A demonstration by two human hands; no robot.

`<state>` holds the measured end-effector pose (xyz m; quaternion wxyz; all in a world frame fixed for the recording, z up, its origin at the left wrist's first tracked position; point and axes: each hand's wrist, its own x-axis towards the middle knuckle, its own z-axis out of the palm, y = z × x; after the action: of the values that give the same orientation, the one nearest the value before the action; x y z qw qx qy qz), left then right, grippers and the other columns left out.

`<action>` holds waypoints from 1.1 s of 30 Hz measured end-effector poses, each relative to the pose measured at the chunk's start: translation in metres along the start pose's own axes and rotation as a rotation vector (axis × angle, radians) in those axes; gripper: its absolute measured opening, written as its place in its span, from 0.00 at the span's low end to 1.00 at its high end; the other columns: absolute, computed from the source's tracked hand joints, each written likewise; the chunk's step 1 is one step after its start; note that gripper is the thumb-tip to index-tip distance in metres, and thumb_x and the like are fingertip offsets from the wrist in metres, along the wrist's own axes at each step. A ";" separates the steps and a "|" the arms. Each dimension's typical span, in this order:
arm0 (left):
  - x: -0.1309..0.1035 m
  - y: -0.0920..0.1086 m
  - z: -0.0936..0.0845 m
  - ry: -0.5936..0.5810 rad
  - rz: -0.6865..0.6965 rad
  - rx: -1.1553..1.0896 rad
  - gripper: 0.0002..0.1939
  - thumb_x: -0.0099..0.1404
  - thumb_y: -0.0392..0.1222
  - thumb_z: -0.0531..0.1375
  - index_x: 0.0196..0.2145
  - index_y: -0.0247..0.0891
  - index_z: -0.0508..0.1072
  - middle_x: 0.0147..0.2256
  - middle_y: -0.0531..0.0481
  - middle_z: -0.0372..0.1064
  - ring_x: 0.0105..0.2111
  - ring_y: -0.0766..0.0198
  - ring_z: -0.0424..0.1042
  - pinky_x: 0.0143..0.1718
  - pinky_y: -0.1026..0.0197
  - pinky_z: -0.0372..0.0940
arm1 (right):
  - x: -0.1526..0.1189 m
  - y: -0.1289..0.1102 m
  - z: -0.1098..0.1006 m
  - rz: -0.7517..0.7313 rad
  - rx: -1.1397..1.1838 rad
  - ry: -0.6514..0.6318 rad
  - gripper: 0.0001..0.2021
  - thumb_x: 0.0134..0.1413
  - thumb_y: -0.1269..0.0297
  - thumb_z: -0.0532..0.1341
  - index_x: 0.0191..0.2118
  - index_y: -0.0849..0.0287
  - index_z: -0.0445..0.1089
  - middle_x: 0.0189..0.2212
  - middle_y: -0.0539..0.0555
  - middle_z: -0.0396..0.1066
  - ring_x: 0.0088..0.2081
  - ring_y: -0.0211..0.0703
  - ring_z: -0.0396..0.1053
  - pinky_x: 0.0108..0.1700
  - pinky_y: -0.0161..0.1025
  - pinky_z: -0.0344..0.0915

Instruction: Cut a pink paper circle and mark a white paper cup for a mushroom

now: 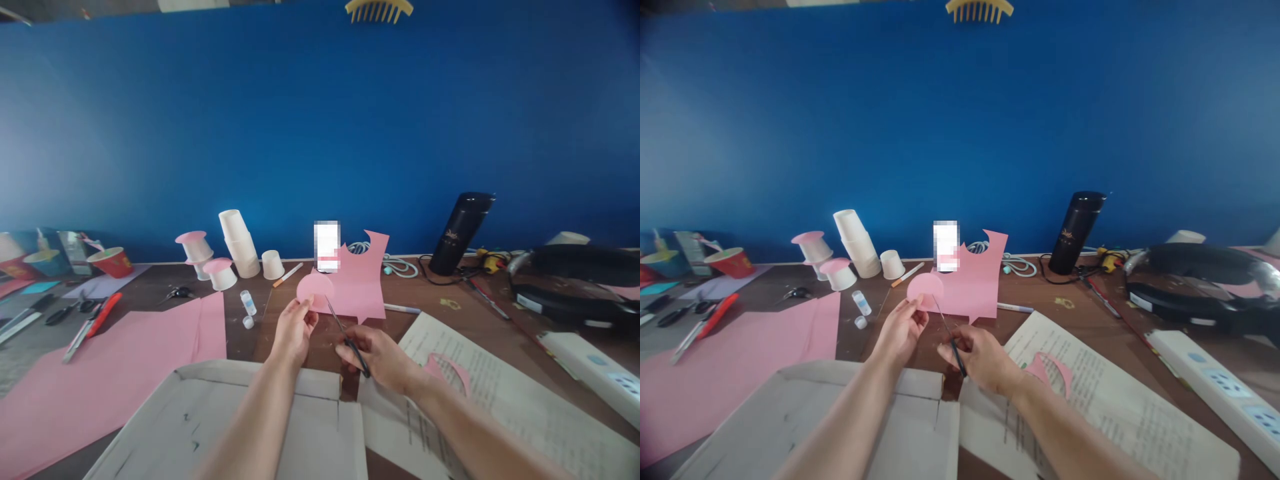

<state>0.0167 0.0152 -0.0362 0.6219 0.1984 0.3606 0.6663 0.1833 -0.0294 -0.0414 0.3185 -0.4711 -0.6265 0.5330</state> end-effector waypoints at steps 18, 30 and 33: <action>-0.002 -0.006 0.002 -0.035 0.003 0.106 0.14 0.46 0.41 0.70 0.30 0.34 0.73 0.31 0.50 0.69 0.27 0.73 0.65 0.29 0.69 0.60 | 0.001 0.004 0.001 -0.020 0.007 -0.025 0.16 0.49 0.51 0.63 0.37 0.59 0.71 0.24 0.50 0.70 0.25 0.38 0.67 0.28 0.33 0.61; -0.004 -0.006 0.003 -0.056 -0.010 0.071 0.14 0.46 0.40 0.70 0.31 0.34 0.74 0.31 0.51 0.69 0.27 0.74 0.65 0.29 0.70 0.61 | 0.002 0.007 0.003 -0.026 0.013 0.021 0.15 0.47 0.53 0.64 0.37 0.59 0.72 0.22 0.49 0.69 0.23 0.37 0.65 0.26 0.33 0.61; -0.005 -0.006 0.004 -0.050 -0.020 0.062 0.14 0.46 0.40 0.70 0.30 0.34 0.74 0.29 0.51 0.69 0.26 0.74 0.65 0.29 0.70 0.61 | 0.002 0.005 0.004 -0.028 0.062 0.016 0.15 0.46 0.53 0.65 0.35 0.59 0.71 0.21 0.48 0.68 0.22 0.35 0.64 0.25 0.32 0.60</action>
<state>0.0242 0.0107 -0.0370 0.6310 0.2305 0.3673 0.6432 0.1801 -0.0288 -0.0479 0.3453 -0.4564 -0.6138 0.5438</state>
